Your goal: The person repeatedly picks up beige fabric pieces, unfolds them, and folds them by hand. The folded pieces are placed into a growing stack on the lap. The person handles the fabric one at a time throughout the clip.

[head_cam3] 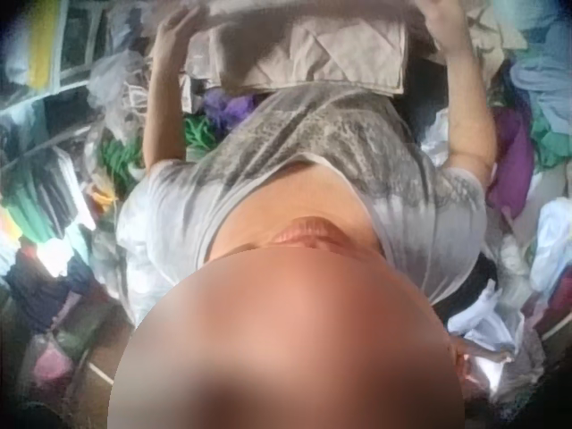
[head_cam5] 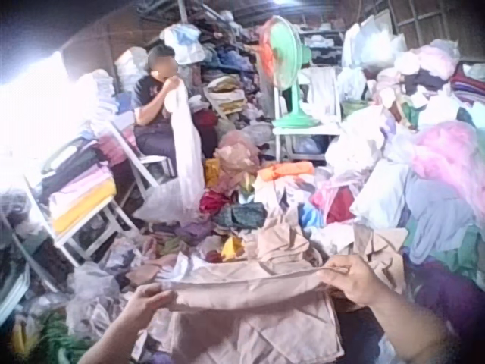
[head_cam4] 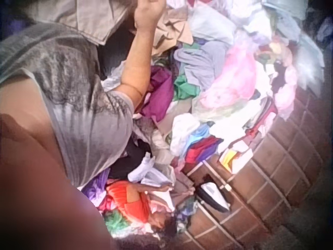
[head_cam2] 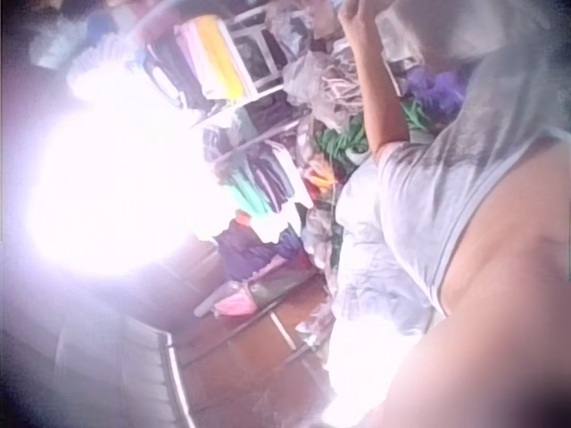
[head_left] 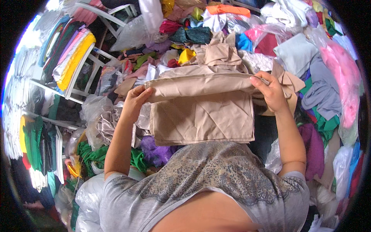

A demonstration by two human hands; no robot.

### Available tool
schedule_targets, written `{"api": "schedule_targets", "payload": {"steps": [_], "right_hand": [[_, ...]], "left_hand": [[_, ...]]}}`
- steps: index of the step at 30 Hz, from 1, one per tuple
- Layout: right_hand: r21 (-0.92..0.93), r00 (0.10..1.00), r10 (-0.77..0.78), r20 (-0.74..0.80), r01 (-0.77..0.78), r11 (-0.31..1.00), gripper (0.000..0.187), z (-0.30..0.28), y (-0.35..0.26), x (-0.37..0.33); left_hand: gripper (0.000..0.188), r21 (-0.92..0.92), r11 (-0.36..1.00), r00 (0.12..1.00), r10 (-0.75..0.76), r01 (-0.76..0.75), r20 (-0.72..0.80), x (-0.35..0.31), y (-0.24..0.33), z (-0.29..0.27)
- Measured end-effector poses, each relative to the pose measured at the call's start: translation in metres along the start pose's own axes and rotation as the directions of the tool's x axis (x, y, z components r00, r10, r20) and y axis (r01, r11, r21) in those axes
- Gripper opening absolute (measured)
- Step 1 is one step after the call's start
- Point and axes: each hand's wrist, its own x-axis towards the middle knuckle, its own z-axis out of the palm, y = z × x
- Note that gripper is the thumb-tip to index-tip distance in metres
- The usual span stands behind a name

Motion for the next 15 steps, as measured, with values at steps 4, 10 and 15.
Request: {"api": "schedule_targets", "payload": {"steps": [4,10,15], "right_hand": [[0.243,0.983,0.140,-0.121,-0.107,0.964,0.019,0.002,0.001,0.010],[0.003,0.935,-0.210,-0.286,0.220,0.975,0.019,-0.004,-0.047,0.034],[-0.518,0.582,-0.700,-0.414,0.482,0.707,0.025,-0.014,-0.125,0.035]], "left_hand": [[0.021,-0.042,0.998,0.998,0.056,-0.055,0.008,0.006,0.011,0.006],[0.025,0.470,0.719,0.678,0.674,-0.511,-0.294,0.013,0.075,0.027],[0.020,0.558,0.486,0.151,0.829,-0.673,-0.539,-0.015,0.162,0.032]]}}
